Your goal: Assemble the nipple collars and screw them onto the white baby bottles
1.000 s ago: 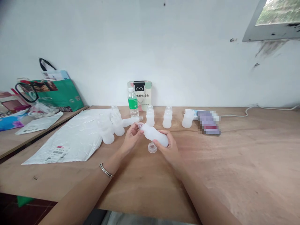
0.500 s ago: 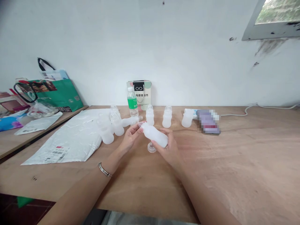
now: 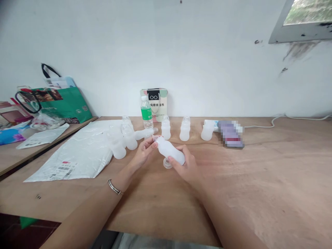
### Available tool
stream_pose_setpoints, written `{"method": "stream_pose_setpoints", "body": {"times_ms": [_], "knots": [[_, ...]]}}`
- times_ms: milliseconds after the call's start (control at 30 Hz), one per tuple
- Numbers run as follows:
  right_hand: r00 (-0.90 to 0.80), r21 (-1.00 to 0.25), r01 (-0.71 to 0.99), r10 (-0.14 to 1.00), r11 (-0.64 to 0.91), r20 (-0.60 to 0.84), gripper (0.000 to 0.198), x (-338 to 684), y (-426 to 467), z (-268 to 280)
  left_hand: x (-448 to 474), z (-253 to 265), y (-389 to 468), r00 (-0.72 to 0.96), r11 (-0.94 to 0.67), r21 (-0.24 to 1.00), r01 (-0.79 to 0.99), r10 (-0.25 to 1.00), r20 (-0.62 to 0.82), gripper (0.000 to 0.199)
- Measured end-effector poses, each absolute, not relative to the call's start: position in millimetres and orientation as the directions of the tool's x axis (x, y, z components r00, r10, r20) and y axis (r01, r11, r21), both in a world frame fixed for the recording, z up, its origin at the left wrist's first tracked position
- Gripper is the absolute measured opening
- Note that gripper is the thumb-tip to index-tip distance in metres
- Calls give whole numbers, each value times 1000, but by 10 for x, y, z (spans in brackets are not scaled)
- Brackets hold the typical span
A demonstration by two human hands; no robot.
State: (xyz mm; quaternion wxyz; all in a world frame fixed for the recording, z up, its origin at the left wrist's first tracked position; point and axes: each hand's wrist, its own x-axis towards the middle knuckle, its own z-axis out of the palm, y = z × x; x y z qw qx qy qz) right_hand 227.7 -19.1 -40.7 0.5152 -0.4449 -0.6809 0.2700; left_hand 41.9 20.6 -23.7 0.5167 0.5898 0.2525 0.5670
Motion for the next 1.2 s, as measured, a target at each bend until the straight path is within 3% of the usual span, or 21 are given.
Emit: {"method": "stream_pose_setpoints", "body": {"times_ms": [100,233,367,433,500,600,767,867,1067,1200], "knots": [[-197,-961,14,943,276,268,27,2332,-166,-368,449,-239,168,250,-328,911,-250,887,388,40],[-313,-973,-223,942,55,125,32,2307,-125,-356,450,-203,154,258,-375,912,-167,876,408,40],[-217,-945,-319,965,75,149,33,2214,-124,-348,301,-191,266,104,-529,847,-56,841,532,41],[-131,-924,-367,977,108,166,34,2201,-113,-354,191,-244,369,-77,-572,816,83,813,578,41],[-89,-914,-390,984,111,157,34,2213,-94,-367,93,-349,490,-151,-546,789,280,787,598,44],[-90,-916,-388,986,98,143,33,2232,-82,-381,10,-537,657,-108,-486,746,455,802,588,53],[-106,-938,-326,982,116,158,32,2218,-107,-384,17,-615,719,-141,-494,743,451,783,606,40],[-113,-956,-240,973,168,200,32,2231,-101,-412,61,-477,596,-231,-533,728,431,715,660,44],[-109,-946,44,943,321,315,30,2279,-90,-441,216,-167,272,-428,-720,668,188,552,716,30],[-141,-919,110,921,378,362,30,2282,-110,-426,301,-167,185,-318,-789,602,119,544,776,29]]}}
